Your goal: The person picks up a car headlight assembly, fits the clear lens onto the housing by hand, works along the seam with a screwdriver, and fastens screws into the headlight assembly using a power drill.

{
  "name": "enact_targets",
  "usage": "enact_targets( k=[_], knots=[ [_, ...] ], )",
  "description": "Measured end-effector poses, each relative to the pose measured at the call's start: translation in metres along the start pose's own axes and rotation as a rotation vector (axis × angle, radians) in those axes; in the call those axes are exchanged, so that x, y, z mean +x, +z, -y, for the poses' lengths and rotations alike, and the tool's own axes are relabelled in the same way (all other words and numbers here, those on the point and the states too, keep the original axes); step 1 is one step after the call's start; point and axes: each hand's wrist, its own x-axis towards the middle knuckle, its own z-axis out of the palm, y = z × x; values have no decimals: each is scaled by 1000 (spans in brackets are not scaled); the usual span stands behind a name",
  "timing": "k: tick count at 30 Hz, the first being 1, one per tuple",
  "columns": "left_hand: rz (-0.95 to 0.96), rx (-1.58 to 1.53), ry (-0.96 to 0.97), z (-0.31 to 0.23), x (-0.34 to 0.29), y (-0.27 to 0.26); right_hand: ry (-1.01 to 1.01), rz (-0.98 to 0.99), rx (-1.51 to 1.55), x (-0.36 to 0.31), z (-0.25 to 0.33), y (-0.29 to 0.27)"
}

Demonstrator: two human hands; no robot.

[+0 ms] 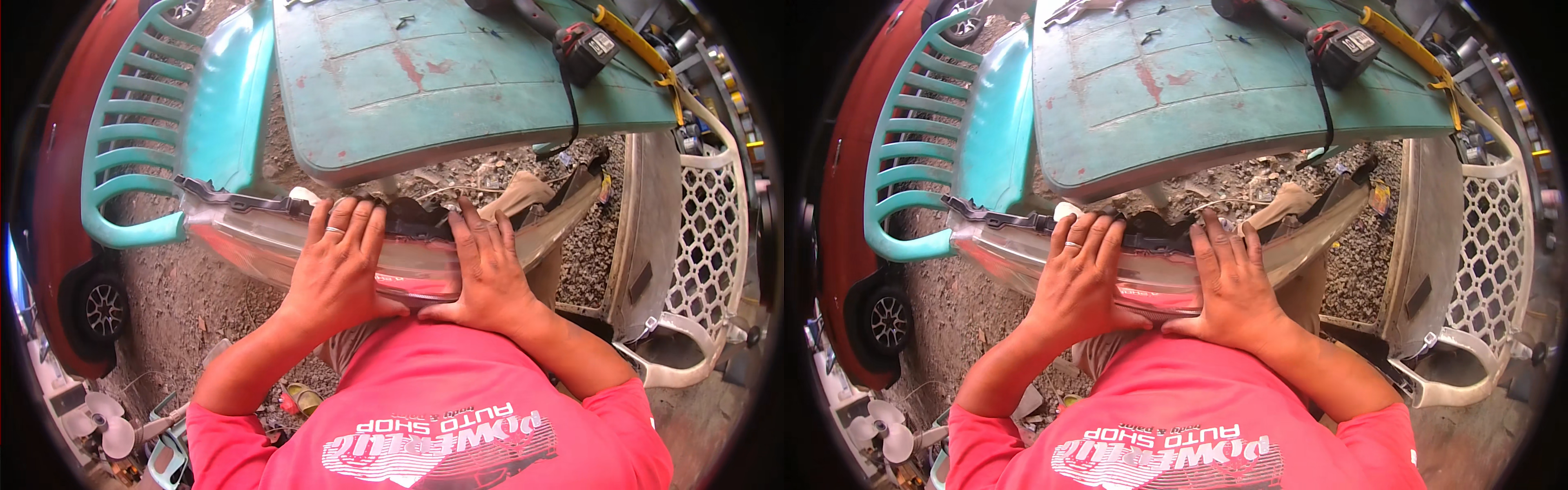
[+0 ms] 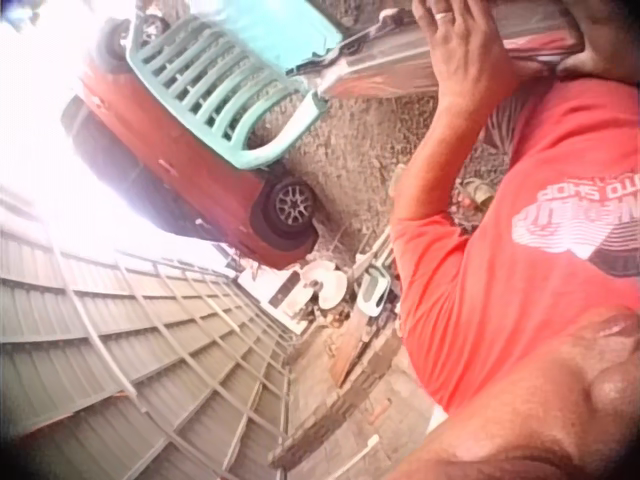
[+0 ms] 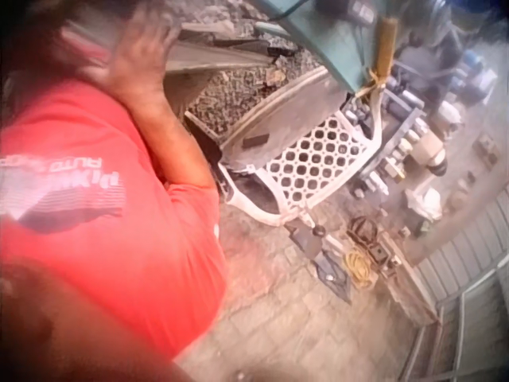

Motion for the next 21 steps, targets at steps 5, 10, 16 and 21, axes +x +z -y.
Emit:
enact_targets(
  k=[5,10,16,21],
  knots=[
    [-26,-10,-29,-2,2,6,-18,-81,44,-5,-15,5],
    [-35,10,-29,1,1,9,-40,-136,14,-11,-36,-4],
    [-2,47,-6,-14,10,12,-70,-206,3,-10,-63,-2],
    [-17,40,-4,-21,17,15,-72,-226,39,-10,-68,1]
  ],
)
